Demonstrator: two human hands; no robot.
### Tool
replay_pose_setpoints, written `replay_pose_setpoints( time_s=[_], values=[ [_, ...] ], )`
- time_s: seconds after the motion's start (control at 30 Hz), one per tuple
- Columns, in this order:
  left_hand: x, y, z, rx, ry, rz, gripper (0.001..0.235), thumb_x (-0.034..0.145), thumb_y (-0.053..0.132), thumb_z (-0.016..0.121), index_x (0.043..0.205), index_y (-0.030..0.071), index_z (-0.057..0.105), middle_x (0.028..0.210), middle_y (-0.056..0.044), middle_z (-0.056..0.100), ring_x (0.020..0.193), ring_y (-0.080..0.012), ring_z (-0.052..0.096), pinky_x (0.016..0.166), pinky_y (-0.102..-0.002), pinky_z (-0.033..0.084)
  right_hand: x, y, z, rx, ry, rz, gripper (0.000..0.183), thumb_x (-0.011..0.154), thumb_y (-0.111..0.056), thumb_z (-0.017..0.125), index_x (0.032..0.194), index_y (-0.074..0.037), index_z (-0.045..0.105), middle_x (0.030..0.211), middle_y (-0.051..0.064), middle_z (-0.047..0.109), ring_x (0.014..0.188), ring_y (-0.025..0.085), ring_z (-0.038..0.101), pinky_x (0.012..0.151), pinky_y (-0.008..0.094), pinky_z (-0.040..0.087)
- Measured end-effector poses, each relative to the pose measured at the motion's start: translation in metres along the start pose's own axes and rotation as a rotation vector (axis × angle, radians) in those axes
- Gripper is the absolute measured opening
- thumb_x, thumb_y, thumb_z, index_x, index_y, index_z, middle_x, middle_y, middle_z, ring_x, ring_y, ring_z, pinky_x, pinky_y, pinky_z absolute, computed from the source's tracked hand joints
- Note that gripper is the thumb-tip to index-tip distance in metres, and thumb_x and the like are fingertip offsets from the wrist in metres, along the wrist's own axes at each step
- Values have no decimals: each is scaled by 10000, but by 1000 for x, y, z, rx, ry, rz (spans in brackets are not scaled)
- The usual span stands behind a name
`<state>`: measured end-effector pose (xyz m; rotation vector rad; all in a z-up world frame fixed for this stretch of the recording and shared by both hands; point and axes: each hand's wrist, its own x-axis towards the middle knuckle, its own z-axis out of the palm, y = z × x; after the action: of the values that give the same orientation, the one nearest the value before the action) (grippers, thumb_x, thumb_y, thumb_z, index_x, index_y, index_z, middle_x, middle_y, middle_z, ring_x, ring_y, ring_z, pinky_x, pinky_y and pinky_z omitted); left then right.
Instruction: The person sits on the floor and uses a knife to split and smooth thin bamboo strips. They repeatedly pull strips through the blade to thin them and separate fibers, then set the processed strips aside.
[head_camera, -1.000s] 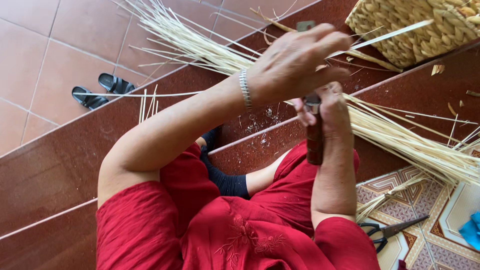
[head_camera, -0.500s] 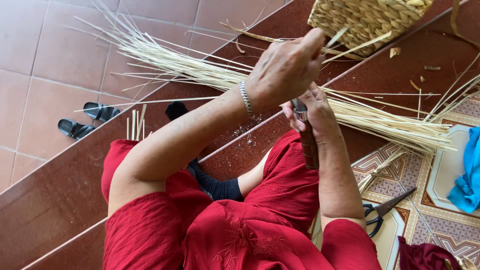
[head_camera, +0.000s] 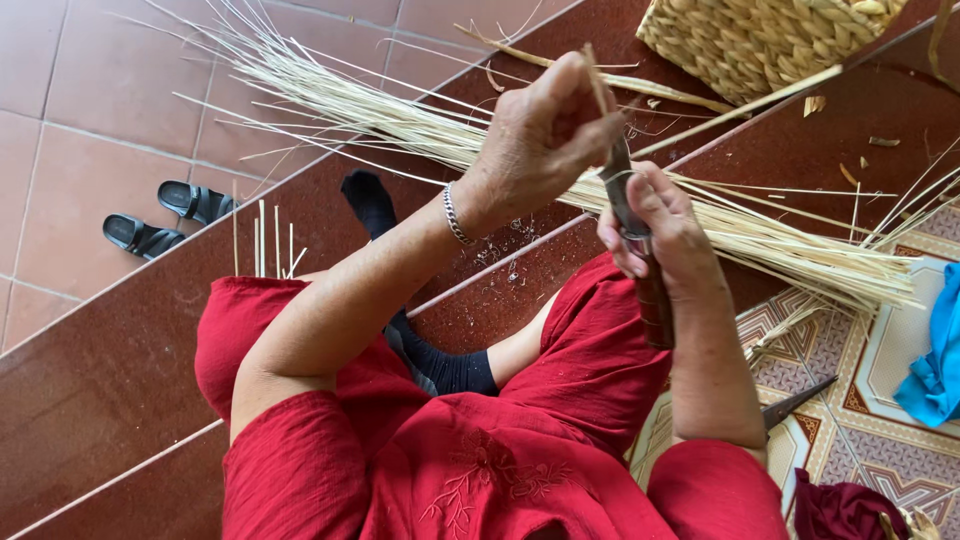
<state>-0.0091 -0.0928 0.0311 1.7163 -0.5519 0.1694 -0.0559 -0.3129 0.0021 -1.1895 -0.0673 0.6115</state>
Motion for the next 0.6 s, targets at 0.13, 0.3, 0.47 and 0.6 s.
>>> replay_pose_setpoints(
  time_s=[0.13, 0.3, 0.47, 0.6],
  values=[
    [7, 16, 19, -13, -75, 92, 110, 1044, 120, 691, 995, 44, 629, 825, -43, 685, 731, -105, 710, 647, -266, 597, -13, -7, -11, -42, 31, -12, 391, 1031, -494, 557, 1195, -138, 572, 710, 79, 614, 422, 56, 454, 372, 174, 381],
    [12, 6, 37, 54, -43, 4, 152, 1016, 147, 726, 966, 26, 649, 771, -51, 684, 679, -124, 688, 603, -266, 584, -10, 7, -27, -21, 123, -23, 342, 1064, -478, 549, 1121, -141, 545, 717, 96, 630, 418, 74, 485, 368, 191, 395],
    [11, -4, 37, -120, -4, -33, 150, 1062, 174, 651, 1056, 25, 630, 915, -47, 744, 839, -106, 787, 697, -245, 621, -7, 6, -31, -14, 170, -105, 317, 1077, -457, 535, 1151, -150, 564, 725, 90, 632, 427, 77, 486, 374, 202, 405],
    [6, -8, 34, -184, 20, -5, 144, 1080, 161, 626, 1087, 17, 635, 991, -97, 736, 875, -134, 781, 729, -261, 625, 0, 7, -29, -65, 147, -137, 298, 1096, -436, 522, 1137, -150, 597, 706, 85, 644, 411, 88, 485, 342, 203, 381]
  ],
)
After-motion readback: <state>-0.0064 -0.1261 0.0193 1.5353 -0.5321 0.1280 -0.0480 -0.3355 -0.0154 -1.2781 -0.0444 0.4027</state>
